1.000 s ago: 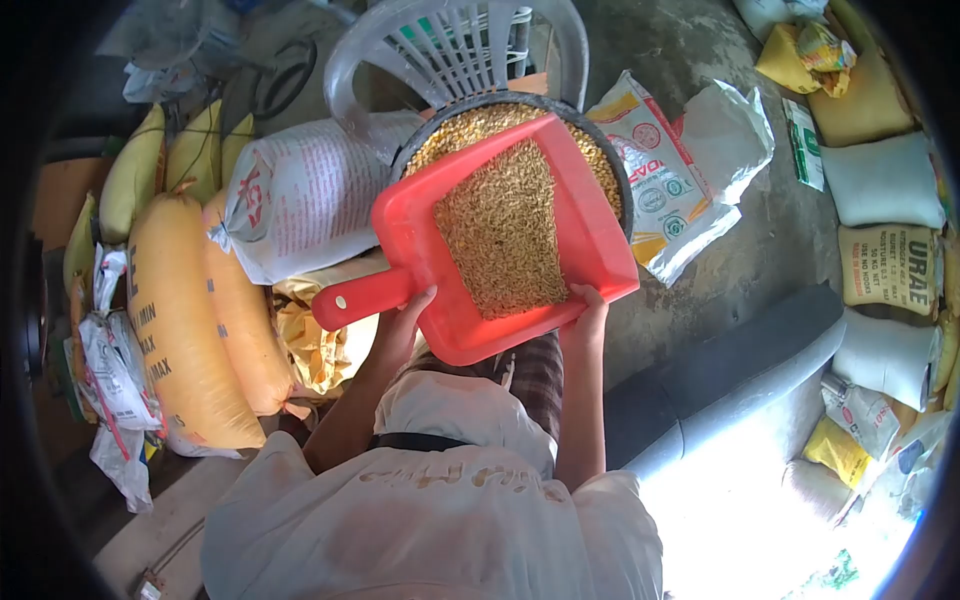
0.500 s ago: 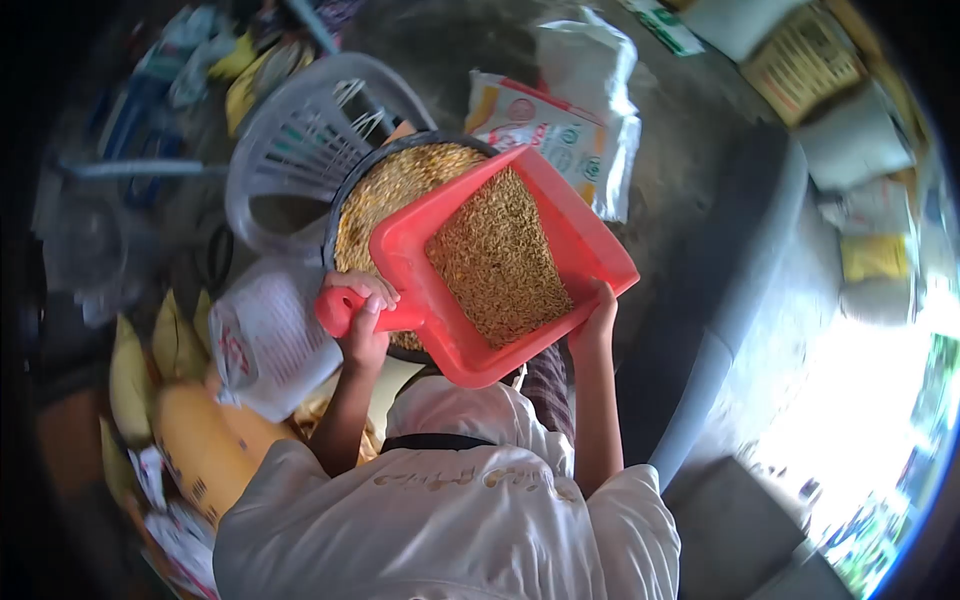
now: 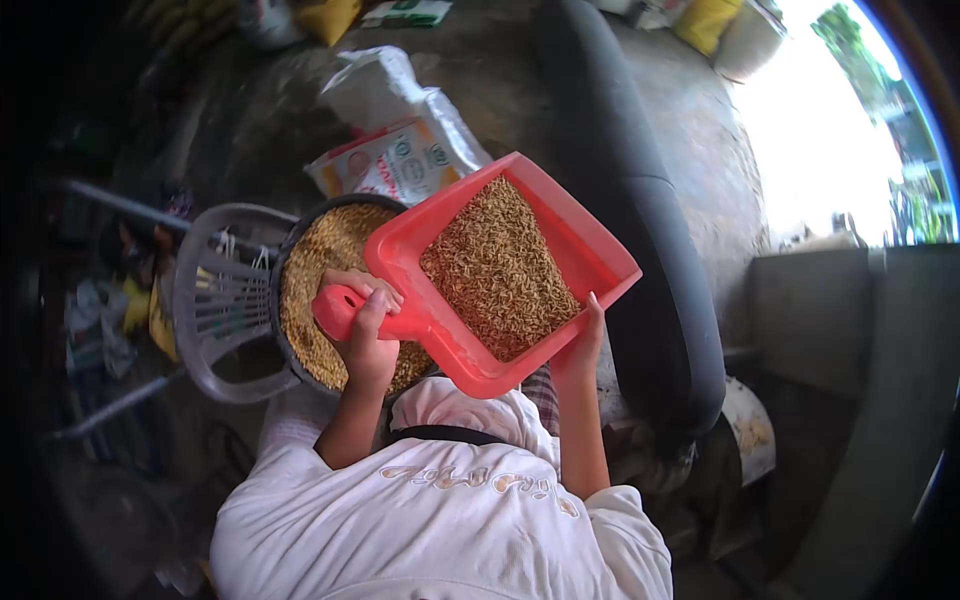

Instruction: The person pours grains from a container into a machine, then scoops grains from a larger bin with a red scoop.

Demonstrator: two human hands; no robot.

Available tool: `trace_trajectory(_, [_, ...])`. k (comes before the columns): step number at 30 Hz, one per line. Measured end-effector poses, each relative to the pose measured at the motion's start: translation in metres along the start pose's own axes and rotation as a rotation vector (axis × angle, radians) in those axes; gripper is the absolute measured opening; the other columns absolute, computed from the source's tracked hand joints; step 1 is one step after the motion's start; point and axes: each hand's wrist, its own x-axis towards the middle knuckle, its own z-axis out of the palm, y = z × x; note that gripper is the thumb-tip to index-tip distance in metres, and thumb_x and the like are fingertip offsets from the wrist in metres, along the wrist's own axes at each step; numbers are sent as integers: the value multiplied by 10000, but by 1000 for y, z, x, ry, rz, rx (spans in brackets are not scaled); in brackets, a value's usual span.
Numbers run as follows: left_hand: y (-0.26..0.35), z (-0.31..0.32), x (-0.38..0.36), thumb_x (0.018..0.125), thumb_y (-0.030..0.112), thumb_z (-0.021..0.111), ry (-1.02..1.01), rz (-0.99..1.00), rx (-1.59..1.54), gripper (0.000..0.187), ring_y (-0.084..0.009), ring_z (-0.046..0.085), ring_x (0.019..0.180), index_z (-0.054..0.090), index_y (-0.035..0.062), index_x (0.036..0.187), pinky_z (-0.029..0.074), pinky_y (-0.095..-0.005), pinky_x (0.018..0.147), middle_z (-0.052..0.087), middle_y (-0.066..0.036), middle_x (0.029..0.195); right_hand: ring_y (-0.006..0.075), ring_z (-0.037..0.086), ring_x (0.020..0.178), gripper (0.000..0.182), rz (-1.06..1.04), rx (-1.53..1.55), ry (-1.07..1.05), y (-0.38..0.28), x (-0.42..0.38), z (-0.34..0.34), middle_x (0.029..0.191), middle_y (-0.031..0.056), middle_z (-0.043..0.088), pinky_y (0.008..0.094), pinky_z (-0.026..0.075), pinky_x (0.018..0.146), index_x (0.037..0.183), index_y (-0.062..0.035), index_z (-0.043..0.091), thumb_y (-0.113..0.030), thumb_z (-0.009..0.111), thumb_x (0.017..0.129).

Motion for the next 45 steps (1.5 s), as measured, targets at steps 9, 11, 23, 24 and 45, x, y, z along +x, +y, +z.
trace_trajectory(9, [-7,119,-60,673,-8,564,-461,-143,-66,169,-65,438,564,411,61,697,383,-197,539,438,-12,643,228,490,924,472,-311,227,218,-86,-61,-101,1016,107,488,330,392,810,1107,-30,366,-280,452,715])
trace_trajectory(11, [2,149,-87,671,-10,567,-545,-196,-114,169,-62,444,562,415,58,697,386,-192,536,450,-15,642,227,491,921,473,-389,291,258,-99,-86,-131,1009,106,491,327,392,807,1103,-27,368,-280,452,713])
trace_trajectory(23, [-17,263,-233,597,33,645,-1372,-69,-320,168,-83,544,528,501,8,680,434,-193,504,542,-45,559,201,493,858,417,-743,474,704,-139,-202,-302,955,95,485,309,394,760,1045,-6,405,-264,434,718])
trace_trajectory(24, [-17,269,-247,597,33,645,-1395,-85,-347,168,-83,544,528,501,8,680,434,-193,504,542,-45,559,200,489,862,425,-772,503,721,-133,-211,-317,959,96,482,310,391,764,1049,-5,403,-268,435,717])
trace_trajectory(45, [-18,361,-421,566,-26,622,-1951,-186,-754,202,-139,542,509,435,3,636,435,-237,470,488,-54,546,269,313,1118,631,-1362,627,954,-119,-306,-354,1239,110,285,407,275,918,1234,-74,254,-455,395,752])
